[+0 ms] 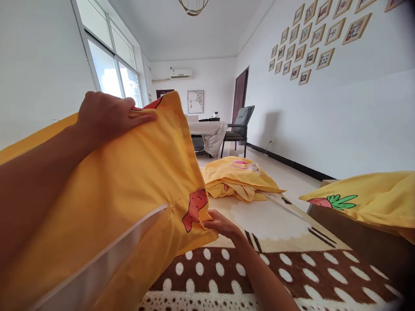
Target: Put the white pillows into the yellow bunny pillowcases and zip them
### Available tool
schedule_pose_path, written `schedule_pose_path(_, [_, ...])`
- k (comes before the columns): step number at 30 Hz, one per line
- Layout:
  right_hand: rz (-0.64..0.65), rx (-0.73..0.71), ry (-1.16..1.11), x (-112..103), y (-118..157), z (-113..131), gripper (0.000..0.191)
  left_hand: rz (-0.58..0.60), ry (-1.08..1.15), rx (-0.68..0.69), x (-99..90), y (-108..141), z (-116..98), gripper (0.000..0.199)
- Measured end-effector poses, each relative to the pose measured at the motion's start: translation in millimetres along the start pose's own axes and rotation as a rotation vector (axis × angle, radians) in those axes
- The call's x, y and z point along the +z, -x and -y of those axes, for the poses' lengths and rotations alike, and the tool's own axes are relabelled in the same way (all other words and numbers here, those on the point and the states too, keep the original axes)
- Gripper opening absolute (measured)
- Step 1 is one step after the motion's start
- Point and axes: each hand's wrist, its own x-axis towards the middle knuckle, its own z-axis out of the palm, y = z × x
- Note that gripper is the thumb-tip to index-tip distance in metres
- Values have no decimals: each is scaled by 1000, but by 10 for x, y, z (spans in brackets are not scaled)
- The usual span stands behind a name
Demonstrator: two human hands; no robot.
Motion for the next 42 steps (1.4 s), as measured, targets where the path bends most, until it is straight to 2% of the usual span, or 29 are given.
schedule_pose_path(5, [117, 78, 60, -210, 118, 67, 32, -4, -6, -48, 169, 29, 119, 60])
schedule_pose_path(9, [178, 112, 138, -295, 176, 205, 24, -38, 50, -62, 151, 4, -3, 57])
schedule_pose_path(11, [143, 60, 129, -235, 165, 271, 24, -46, 87, -20, 100, -28, -151, 58])
schedule_pose_path(15, [-12, -115, -63, 50, 61, 270, 24, -24, 128, 68, -27, -93, -462, 64])
schedule_pose_path(19, [-44, -97, -121, 262, -24, 138, 20, 8, 93, 138, -90, -105, -598, 66])
schedule_pose_path(23, [-84, -112, -198, 308, -8, 113, 27, 8, 91, 114, -80, -76, -542, 66])
schedule_pose_path(29, [-154, -155, -383, 394, 56, 335, 38, 8, 47, 51, 33, -24, -290, 61])
schedule_pose_path(31, [-171, -159, -335, 389, 86, 409, 39, 27, 7, 57, 64, -14, -207, 60])
schedule_pose_path(34, [-129, -111, -156, 294, 151, 471, 36, 118, -15, 39, 62, -30, -120, 59])
schedule_pose_path(36, [-62, -53, -109, 214, 189, 472, 40, 233, 16, -10, 44, -58, -97, 61])
schedule_pose_path(39, [-15, -56, -212, 172, 189, 418, 55, 377, 154, -95, 62, -98, -108, 63])
schedule_pose_path(42, [-92, -114, -337, 216, 126, 344, 51, 363, 368, -144, 172, -110, -125, 62])
